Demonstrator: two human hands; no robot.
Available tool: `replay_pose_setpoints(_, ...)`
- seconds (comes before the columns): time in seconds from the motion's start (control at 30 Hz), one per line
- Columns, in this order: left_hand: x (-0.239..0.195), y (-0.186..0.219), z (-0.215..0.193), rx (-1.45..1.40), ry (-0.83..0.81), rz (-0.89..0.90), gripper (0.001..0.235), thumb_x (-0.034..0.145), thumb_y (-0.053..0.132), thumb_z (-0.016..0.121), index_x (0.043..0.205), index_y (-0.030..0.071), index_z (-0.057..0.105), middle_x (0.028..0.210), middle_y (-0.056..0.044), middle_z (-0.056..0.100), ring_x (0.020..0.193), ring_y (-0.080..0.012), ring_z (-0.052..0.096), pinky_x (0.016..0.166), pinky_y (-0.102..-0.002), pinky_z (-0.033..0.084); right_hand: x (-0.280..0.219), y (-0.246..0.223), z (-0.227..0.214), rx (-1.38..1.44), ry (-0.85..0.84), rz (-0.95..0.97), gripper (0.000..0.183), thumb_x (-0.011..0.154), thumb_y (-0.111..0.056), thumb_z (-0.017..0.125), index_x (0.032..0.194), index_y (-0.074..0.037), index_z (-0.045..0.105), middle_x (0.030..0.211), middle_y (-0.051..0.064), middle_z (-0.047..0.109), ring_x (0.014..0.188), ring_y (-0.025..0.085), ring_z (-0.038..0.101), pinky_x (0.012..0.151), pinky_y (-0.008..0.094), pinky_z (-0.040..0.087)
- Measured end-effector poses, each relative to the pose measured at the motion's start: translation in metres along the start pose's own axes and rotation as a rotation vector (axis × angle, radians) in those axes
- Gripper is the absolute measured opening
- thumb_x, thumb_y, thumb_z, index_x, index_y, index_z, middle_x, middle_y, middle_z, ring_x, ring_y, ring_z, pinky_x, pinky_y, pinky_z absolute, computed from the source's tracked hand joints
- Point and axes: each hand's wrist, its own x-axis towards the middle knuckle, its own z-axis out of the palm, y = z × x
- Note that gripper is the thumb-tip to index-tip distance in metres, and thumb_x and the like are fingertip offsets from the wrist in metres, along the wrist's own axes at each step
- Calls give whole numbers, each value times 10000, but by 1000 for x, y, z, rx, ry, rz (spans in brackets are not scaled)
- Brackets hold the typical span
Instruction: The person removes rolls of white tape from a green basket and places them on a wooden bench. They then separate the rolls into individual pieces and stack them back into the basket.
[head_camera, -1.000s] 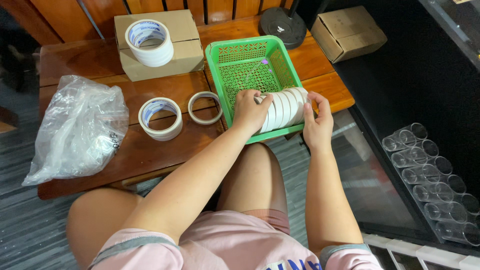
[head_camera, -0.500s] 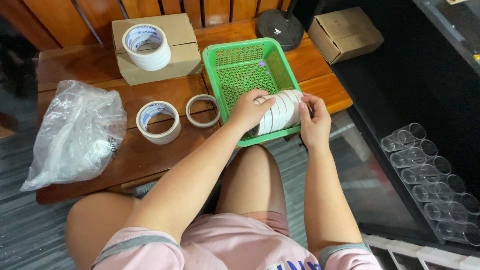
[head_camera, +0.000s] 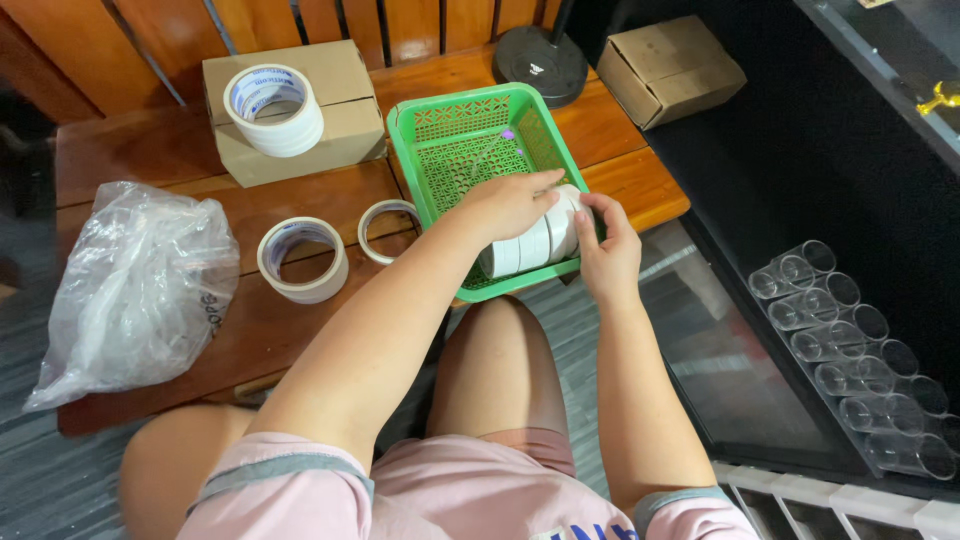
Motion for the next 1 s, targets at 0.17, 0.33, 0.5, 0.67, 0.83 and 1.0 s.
replay_pose_setpoints(0.17,2,3,3,135,-97,9,487,1051,426,357,1507,344,506,1478,-84,608,1400,-356,534,1187,-511,408,-5,-6,-1,-25,-29,54,221,1069,-226,627,1282,-199,684,1296,35,719,1299,242,619,1129,440,452)
replay_pose_setpoints(0.33,12,-8,14,97,-44,-6,486,1021,496,422,1478,380,539,1432,-50,641,1357,-317,583,1146,-464,452,-4,2,2,-34,-13,22,251,1080,-265,628,1307,-167,669,1309,77,704,1299,277,613,1119,462,457)
replay_pose_setpoints(0.5,14,-5,8,102,-58,-37,496,990,537,459,1466,420,540,1398,-41,670,1352,-304,586,1144,-444,461,-2,2,2,3,5,21,281,1070,-264,650,1327,-149,658,1288,102,697,1288,293,613,1115,474,465)
replay_pose_setpoints(0.67,20,-8,5,95,-73,-65,507,978,578,462,1448,414,561,1380,-22,687,1358,-280,587,1140,-431,460,-1,-1,-1,28,6,33,276,1085,-258,621,1332,-141,658,1265,109,693,1277,288,616,1104,469,479)
replay_pose_setpoints(0.83,16,-8,-3,56,-61,-78,558,975,653,429,1441,385,579,1424,-49,658,1392,-289,556,1170,-433,434,3,6,-1,-7,41,-5,280,1099,-273,600,1335,-139,666,1271,117,670,1283,315,603,1098,476,478)
replay_pose_setpoints(1.0,2,-5,-15,-25,-1,-42,562,999,629,422,1440,329,599,1432,-74,651,1402,-311,543,1172,-451,423,3,-4,-4,-13,105,-57,271,1107,-280,572,1318,-147,678,1252,106,659,1288,308,587,1111,471,456)
